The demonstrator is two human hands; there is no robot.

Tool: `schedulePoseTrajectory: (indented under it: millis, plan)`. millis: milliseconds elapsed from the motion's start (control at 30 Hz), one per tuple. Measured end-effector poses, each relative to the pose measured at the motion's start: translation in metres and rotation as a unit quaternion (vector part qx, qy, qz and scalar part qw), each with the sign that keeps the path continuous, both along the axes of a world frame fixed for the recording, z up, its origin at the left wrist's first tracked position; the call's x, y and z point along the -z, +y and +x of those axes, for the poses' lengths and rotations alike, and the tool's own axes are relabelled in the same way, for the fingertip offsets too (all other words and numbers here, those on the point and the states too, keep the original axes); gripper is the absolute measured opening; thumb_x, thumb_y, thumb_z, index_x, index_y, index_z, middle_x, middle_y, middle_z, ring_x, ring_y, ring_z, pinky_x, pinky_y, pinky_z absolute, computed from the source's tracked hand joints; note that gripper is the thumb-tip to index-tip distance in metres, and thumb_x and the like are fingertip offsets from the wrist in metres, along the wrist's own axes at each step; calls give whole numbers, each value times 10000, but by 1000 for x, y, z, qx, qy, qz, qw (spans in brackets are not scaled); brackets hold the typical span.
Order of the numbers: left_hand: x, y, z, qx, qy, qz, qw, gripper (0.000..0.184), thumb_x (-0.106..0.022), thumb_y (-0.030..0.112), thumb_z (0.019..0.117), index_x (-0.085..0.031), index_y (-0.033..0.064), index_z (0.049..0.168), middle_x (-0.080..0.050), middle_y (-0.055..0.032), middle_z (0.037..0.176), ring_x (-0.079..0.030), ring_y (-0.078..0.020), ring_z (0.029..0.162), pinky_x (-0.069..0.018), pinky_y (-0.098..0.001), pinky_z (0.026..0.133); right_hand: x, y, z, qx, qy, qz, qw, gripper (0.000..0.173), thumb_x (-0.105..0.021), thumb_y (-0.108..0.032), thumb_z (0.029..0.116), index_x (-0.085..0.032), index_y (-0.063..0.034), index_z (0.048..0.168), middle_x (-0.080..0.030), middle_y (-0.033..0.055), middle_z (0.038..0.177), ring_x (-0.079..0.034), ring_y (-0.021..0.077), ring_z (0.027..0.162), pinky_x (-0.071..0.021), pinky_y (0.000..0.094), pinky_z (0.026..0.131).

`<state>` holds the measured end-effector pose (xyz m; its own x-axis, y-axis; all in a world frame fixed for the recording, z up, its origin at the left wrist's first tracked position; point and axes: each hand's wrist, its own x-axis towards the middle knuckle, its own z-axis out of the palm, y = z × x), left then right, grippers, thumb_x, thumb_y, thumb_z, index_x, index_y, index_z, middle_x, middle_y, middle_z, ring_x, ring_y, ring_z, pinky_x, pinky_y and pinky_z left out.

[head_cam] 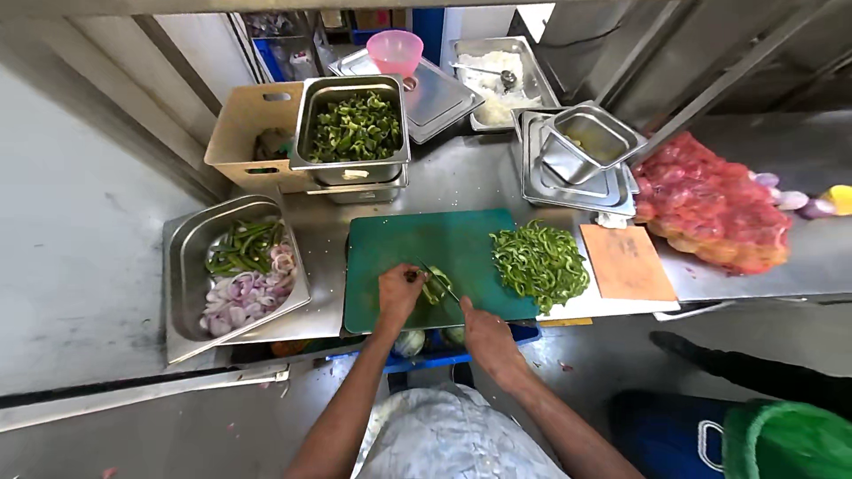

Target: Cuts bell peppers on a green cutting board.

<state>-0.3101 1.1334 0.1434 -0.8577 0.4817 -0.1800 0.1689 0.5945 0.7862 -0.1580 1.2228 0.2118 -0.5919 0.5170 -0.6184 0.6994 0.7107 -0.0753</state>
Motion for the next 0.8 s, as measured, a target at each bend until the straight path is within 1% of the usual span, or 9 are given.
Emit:
schedulePoseTrajectory:
  millis: [100,167,267,333,400,500,600,700,800]
  plan:
    - [1,-4,8,1,24,17,1000,227,-786,251,926,-765,101,1095,-757,-76,1001,-739,-199,858,-631,-443,810,24,5,-11,9,11,-15,1000,415,-445,-90,1051,-423,-143,1462,-696,198,1124,-696,404,1081,-572,552,875]
    - [-3,-12,14,1,24,32,999,240,-784,235,932,-748,89,1120,-749,-114,1021,-734,-248,852,-621,-485,789,32,7,0,9,13,-29,999,454,-456,-83,1044,-397,-145,1491,-690,207,1157,-687,409,1106,-563,559,904]
    - [3,-21,12,-15,22,50,998,225,-786,234,931,-756,106,1114,-760,-81,1008,-738,-201,827,-629,-447,777,40,11,28,10,23,-36,999,514,-443,-99,1046,-347,-143,1550,-693,222,1140,-695,416,1070,-563,571,894]
    - [16,-27,10,-25,20,70,997,225,-796,239,922,-772,121,1112,-750,-67,1041,-733,-178,870,-630,-417,813,34,17,32,8,7,-46,999,521,-434,-107,1049,-330,-141,1558,-684,227,1157,-687,417,1090,-556,572,910]
    - [26,-30,6,-29,7,87,996,235,-805,244,912,-787,133,1118,-743,-45,1058,-721,-148,909,-623,-374,846,22,19,26,1,7,-43,999,479,-441,-121,1049,-374,-131,1524,-685,221,1157,-685,408,1099,-552,563,922]
    - [28,-32,5,-38,-15,103,994,229,-817,210,899,-790,119,1107,-756,-36,1037,-730,-130,891,-630,-356,842,-1,11,19,-15,14,-20,1000,400,-418,-146,1066,-421,-127,1466,-698,202,1099,-702,393,1063,-567,542,887]
    - [26,-30,6,-45,-31,105,993,203,-818,195,899,-785,112,1081,-773,-25,996,-739,-118,866,-634,-353,825,-15,-1,18,-26,1,-12,1000,409,-403,-140,1071,-421,-140,1479,-700,207,1092,-701,404,1055,-569,544,879]
    - [27,-27,6,-41,-15,103,994,183,-816,200,902,-788,116,1062,-769,-14,962,-731,-107,823,-636,-344,790,-6,-2,11,-24,-12,-16,999,410,-424,-124,1060,-422,-137,1470,-694,204,1122,-695,403,1075,-565,542,890]
    - [26,-28,5,-27,-15,91,995,208,-808,201,908,-776,102,1088,-764,-33,1004,-734,-125,861,-633,-363,820,7,3,-5,-22,-9,-45,999,431,-461,-111,1047,-406,-121,1474,-685,217,1131,-686,417,1092,-559,565,900]
